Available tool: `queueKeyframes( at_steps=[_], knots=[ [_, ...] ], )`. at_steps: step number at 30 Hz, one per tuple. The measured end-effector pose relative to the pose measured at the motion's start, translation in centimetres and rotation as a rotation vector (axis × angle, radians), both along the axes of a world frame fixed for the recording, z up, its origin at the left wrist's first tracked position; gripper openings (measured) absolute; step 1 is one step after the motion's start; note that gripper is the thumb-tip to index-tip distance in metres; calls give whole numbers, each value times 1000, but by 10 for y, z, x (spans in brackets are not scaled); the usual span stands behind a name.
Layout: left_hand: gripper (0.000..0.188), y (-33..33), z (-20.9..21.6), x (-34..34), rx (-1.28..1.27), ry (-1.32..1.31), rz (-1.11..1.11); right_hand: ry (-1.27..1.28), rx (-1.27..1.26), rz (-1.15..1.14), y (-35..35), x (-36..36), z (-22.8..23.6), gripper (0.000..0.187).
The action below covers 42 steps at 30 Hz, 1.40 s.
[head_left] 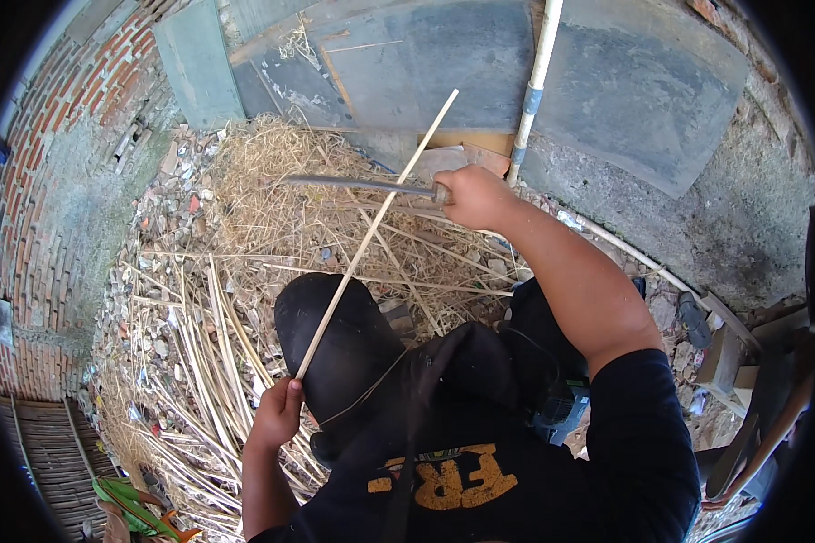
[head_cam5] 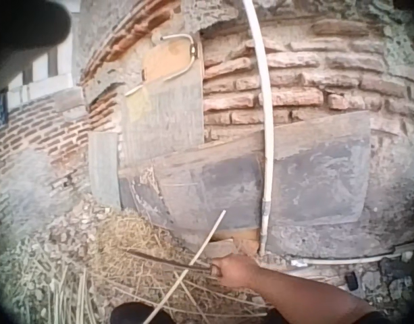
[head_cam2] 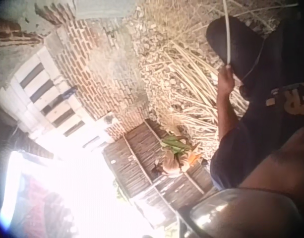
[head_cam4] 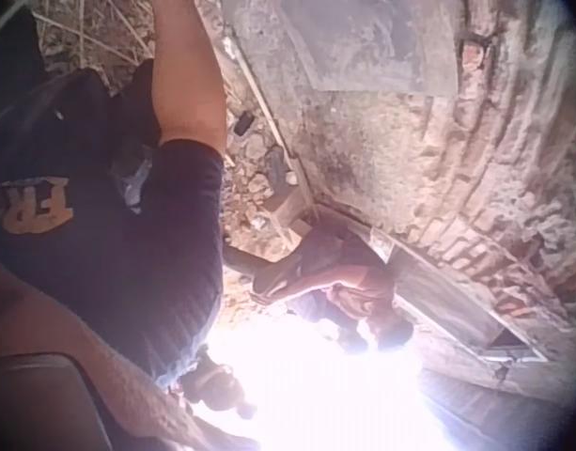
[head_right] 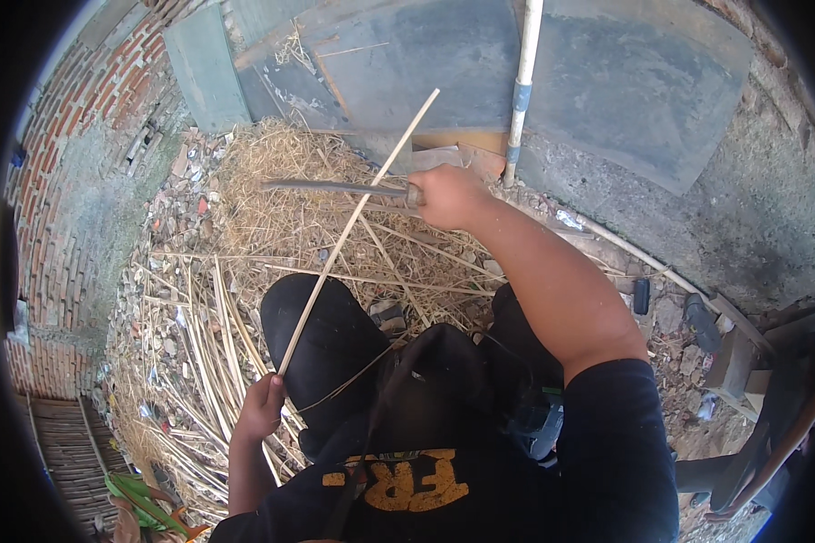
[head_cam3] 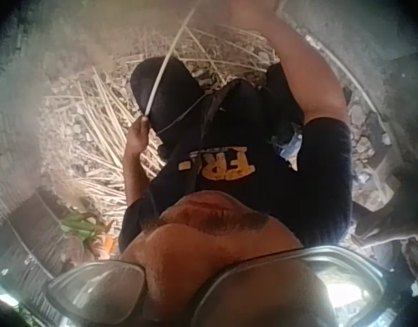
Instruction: The person uses a machete to shave and smooth long, thin bamboo strips while sitting on the ground outdoors.
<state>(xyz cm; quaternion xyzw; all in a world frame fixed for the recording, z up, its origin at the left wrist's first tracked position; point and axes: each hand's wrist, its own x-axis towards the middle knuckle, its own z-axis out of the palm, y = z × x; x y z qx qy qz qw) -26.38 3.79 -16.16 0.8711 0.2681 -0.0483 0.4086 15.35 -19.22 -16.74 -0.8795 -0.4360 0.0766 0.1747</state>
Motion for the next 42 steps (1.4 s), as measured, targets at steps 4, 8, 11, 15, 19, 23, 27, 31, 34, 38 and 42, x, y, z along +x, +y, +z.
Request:
queueKeyframes(
  at_steps=[4, 8, 11, 15, 19, 23, 27, 31, 34, 38, 42],
  knots=[
    [45, -6, -8, 1, 132, -67, -24, 71, -76, 40, -1, -13, 24, 27],
    [45, -3, -4, 8, 82, -48, -28, -6, 158, -211, -23, 39, -27, 27],
    [42, 0, -3, 1, 79, -50, -23, -25, 160, -134, -25, 41, -24, 25],
    [39, -9, -2, -1, 160, -83, -14, -13, 40, 45, -12, 0, 13, 24],
    [47, -10, -2, -6, 217, -10, 15, 6, -1, 47, -14, -2, 20, 23],
    [41, -8, -1, -6, 210, -55, -2, -28, 113, -108, -29, 36, -14, 25],
    [42, -4, -5, -2, 127, -31, -1, -38, 53, -24, -25, 13, 6, 26],
    [41, 0, 1, -13, 45, -22, 33, -77, -69, 94, -15, -15, 39, 25],
    [40, 3, 0, -20, 48, -45, 32, -48, -59, 30, -21, -3, 33, 22],
    [42, 13, 5, -34, 81, 30, 63, 47, -79, -315, -35, 31, 22, 26],
    [33, 30, -7, -54, 361, -83, 81, 101, 187, -384, -65, 59, -9, 35]
  ],
)
